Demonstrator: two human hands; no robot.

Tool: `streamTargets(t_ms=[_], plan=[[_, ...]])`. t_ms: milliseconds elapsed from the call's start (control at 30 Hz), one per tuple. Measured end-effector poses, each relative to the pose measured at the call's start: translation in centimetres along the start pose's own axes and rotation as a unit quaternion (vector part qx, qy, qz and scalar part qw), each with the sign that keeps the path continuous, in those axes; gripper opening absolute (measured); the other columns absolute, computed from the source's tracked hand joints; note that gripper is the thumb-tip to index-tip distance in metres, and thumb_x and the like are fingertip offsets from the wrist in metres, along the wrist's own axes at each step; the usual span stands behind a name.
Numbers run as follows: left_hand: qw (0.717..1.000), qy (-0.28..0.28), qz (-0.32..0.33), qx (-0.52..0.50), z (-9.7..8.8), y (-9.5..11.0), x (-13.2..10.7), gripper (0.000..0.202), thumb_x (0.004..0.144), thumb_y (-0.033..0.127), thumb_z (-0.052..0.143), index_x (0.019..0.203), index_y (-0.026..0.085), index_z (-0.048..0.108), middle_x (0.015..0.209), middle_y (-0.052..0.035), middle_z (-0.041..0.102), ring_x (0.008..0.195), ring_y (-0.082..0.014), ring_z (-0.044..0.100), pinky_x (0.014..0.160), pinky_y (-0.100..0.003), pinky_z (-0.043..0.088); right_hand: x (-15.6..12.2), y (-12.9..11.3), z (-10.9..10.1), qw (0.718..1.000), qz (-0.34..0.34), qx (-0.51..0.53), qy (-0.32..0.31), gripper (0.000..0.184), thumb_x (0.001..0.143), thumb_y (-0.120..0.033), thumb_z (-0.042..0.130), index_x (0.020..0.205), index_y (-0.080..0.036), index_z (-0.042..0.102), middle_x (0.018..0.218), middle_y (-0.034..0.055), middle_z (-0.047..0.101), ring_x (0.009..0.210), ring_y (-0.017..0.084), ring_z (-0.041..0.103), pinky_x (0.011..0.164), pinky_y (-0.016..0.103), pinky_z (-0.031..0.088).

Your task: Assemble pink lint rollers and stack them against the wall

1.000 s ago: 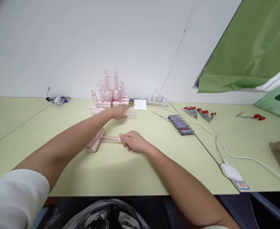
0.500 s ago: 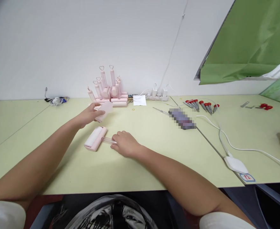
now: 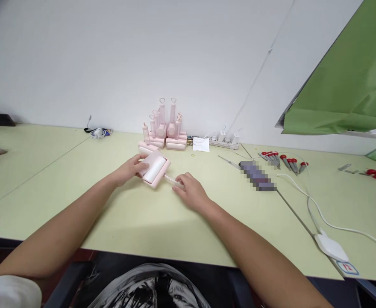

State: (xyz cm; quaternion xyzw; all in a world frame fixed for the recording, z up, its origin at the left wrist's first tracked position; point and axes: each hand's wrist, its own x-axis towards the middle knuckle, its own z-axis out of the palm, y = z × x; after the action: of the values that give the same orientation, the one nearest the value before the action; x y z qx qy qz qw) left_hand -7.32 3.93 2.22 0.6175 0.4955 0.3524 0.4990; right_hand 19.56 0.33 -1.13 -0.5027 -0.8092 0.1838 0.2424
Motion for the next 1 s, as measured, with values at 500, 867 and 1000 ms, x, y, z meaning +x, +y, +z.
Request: streamTargets(t_ms=[500,867,1000], plan=[[0.999,-0.01,0.031,0.013,0.2,0.1,-0.3,0.067,0.077,0.051,0.066,0.133,0.021,0.047,0.102,-0.0055,0.065,0.085,-0.0196,0.064,0.072,-0.032,0.053,0.0,-0.2,0.0,1.0,0.016,-0.003,0.025,0.015,0.089,-0.031,0.057,0.099,-0.021,0.059,0.095,0.0042,0.056,0.078,0.018,0.055,0.071,0.031,0.041],[0.996,-0.054,0.009,0.064,2.9,0.1,-0.8,0.059,0.074,0.059,0.068,0.118,0.019,0.061,0.089,-0.0046,0.067,0.071,-0.0186,0.061,0.058,-0.027,0.048,0.2,-0.2,0.4,0.997,0.043,0.066,0.007,0.018,0.085,-0.034,0.06,0.098,-0.021,0.062,0.086,0.0015,0.06,0.076,0.017,0.055,0.068,0.029,0.04],[0.998,-0.023,-0.02,0.049,2.8,-0.2,-0.5,0.06,0.079,0.067,0.057,0.113,0.018,0.061,0.085,-0.0042,0.065,0.056,-0.0124,0.056,0.048,-0.024,0.041,0.3,0.0,0.3,0.975,0.097,0.202,0.006,0.024,0.082,-0.038,0.061,0.1,-0.021,0.061,0.082,-0.0009,0.06,0.067,0.014,0.053,0.063,0.028,0.041]])
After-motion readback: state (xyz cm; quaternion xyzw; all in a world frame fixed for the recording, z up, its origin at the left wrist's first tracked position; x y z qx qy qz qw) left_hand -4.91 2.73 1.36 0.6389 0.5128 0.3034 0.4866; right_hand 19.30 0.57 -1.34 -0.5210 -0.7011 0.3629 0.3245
